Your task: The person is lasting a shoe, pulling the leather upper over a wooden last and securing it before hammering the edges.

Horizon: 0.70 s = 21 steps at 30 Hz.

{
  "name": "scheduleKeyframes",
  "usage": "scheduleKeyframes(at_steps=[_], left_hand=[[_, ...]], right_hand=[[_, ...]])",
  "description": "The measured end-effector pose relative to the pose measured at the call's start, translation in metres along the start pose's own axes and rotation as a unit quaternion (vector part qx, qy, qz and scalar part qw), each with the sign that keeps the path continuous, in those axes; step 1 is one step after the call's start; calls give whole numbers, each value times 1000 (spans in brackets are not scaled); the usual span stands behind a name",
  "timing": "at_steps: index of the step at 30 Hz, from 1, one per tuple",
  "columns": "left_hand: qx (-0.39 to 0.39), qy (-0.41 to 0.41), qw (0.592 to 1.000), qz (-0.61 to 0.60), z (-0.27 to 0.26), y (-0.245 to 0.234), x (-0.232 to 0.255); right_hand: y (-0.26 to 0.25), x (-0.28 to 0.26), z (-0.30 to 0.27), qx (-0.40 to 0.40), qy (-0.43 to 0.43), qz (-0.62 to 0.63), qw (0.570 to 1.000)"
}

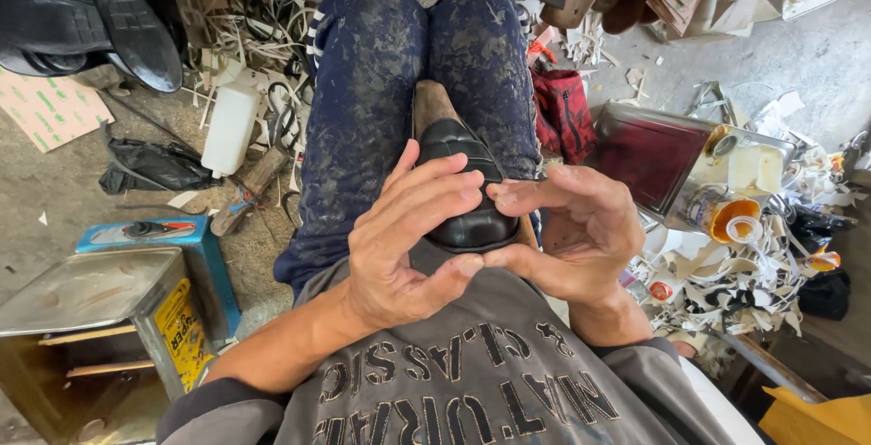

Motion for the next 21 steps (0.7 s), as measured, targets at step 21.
scheduleKeyframes(at_steps=[21], left_hand=[[-12,31,999,15,10,2,0]], right_hand=[[-12,9,0,17,31,12,999]])
Point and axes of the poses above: each hand's wrist, its own z-axis towards the middle knuckle, its own y-axis out of the palm, x = y × z, the point moved 10 cm from there along z, towards the middle knuckle, and after that the axes turned 13 degrees about z, right-handed, at the moved point
